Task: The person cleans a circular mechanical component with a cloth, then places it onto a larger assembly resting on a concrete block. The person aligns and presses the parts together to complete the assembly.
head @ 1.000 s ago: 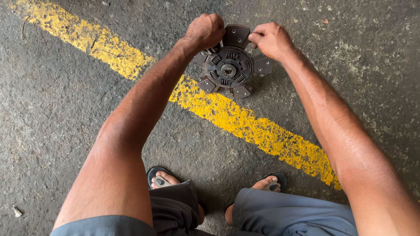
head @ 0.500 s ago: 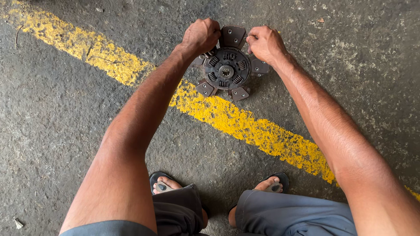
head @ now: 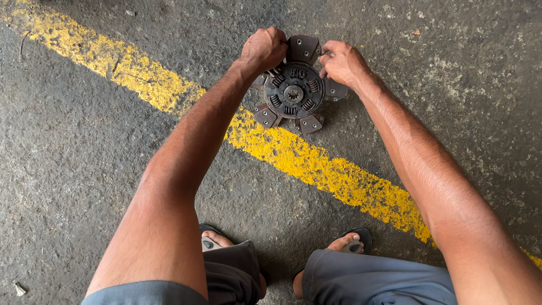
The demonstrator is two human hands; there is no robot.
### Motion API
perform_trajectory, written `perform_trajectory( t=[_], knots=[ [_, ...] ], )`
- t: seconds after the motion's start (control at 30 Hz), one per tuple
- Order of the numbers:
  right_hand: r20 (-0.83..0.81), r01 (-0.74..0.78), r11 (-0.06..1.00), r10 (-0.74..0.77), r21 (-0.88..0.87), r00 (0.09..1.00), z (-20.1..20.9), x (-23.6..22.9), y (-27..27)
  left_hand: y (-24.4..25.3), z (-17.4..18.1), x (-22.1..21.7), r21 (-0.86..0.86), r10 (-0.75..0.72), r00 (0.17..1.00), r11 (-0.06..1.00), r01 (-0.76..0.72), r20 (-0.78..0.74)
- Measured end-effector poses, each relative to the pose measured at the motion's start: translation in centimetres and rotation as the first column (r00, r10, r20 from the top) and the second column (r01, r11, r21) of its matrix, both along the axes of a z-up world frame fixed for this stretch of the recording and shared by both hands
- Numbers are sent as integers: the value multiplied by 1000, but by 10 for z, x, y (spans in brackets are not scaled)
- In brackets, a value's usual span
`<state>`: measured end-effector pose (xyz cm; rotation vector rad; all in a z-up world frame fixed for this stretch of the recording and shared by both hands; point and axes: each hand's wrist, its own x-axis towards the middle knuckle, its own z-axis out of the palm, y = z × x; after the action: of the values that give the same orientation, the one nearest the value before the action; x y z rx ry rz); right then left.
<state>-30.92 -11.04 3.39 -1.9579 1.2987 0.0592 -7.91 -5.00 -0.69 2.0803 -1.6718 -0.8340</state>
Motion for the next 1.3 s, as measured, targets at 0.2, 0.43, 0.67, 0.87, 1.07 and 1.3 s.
perform_trajectory(
  t=[0.2, 0.43, 0.67, 0.87, 1.07, 1.3],
  knots=[
    [-102, -42, 999, 40, -18, 994, 2, 1, -2, -10, -15, 2, 79, 10, 997, 997, -4, -73],
    [-69, -101, 983, 91, -156, 993, 6, -2, -9, -31, -51, 8, 8, -55, 996, 998, 55, 75],
    [-158, -38, 996, 25, -82, 987, 11, -1, -6, -37, -63, 18, -215, -86, 947, 964, 158, 308],
    [-149, -147, 966, 117, -214, 982, -3, -4, -14, -19, -53, 22, -319, -114, 960, 928, 195, 254],
    [13, -66, 998, 66, 0, 998, -13, 11, -2, -28, -41, 13, -327, -45, 992, 945, 4, -116],
    [528, 34, 893, -296, 449, 796, 1, 38, 18, -27, -15, -26, -30, 88, 499, 974, -224, -862]
  ],
)
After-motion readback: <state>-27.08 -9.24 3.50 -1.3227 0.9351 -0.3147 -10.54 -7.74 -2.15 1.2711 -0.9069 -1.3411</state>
